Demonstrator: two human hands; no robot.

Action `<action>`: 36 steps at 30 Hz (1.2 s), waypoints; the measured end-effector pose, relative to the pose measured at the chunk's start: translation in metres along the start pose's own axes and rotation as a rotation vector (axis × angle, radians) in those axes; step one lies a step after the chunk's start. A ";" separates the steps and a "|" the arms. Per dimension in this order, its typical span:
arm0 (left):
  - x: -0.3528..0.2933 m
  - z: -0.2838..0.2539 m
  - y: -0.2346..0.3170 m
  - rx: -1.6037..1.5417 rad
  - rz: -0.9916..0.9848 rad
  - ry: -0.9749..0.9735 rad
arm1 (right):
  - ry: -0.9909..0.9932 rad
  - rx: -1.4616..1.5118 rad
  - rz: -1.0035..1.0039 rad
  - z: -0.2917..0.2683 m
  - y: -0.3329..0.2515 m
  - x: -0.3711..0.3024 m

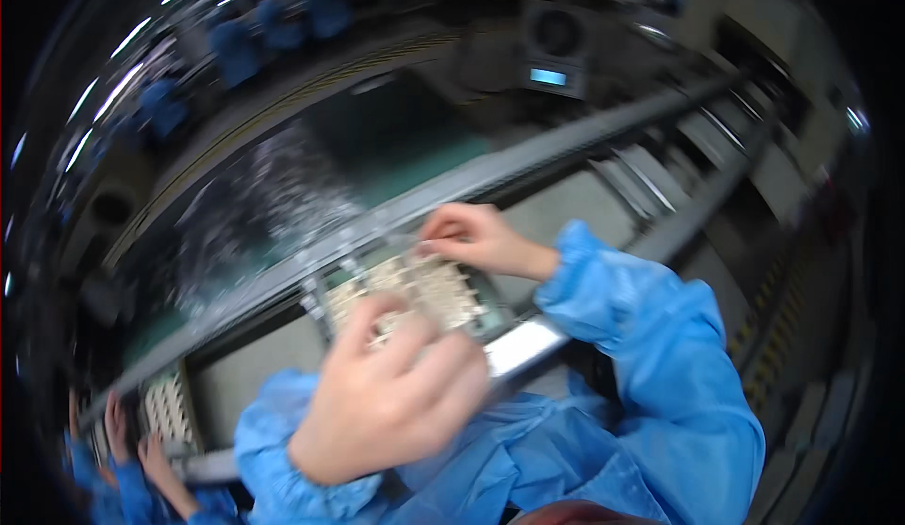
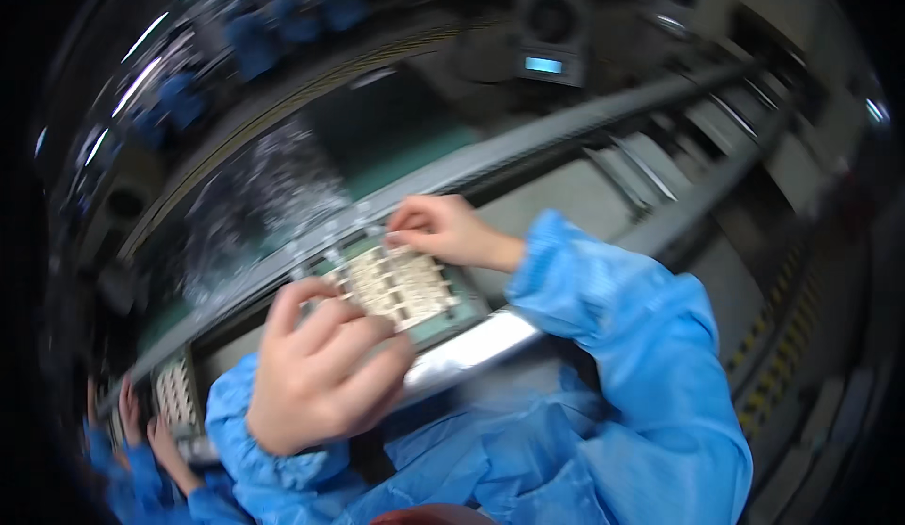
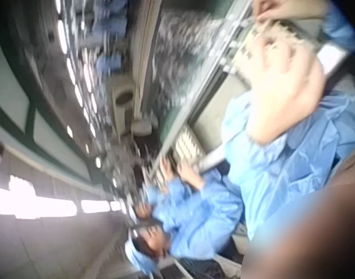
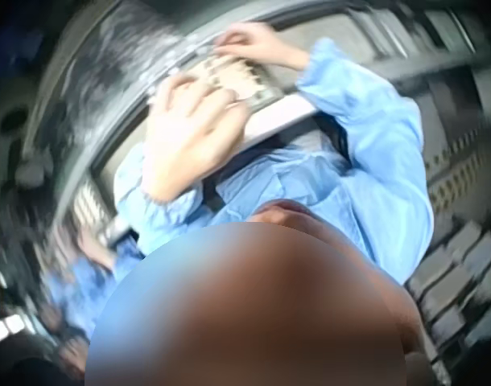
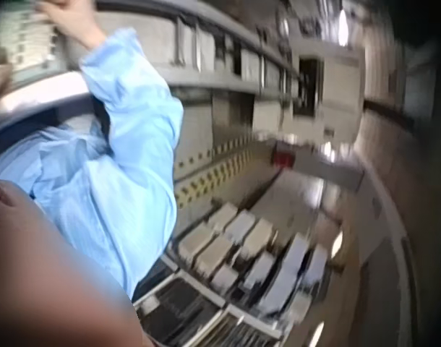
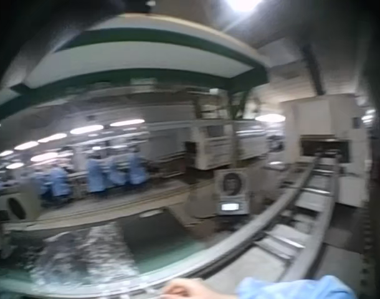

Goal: Assembling electronic components on a production line.

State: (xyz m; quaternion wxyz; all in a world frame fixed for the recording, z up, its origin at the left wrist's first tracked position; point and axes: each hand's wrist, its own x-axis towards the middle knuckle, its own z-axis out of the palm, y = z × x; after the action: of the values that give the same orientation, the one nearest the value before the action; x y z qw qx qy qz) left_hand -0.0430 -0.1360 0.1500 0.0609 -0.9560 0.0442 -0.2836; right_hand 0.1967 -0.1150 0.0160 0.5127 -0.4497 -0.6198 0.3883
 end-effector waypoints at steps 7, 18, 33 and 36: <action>0.005 0.002 0.004 -0.036 -0.029 -0.061 | 0.031 0.036 -0.012 0.005 -0.005 -0.001; 0.000 -0.006 0.009 0.053 -0.060 -0.099 | -0.068 -0.006 -0.063 0.018 -0.001 0.015; -0.005 0.010 0.005 -0.009 -0.017 0.001 | 0.007 0.035 0.041 0.004 -0.008 -0.002; 0.000 0.016 0.007 -0.058 0.006 0.002 | 0.037 0.093 0.050 -0.002 -0.007 -0.004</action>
State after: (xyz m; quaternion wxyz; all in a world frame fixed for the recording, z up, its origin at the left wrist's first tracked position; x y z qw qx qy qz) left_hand -0.0351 -0.1414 0.1359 0.0339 -0.9569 0.0557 -0.2831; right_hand 0.1980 -0.1209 0.0213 0.5347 -0.4478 -0.5799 0.4211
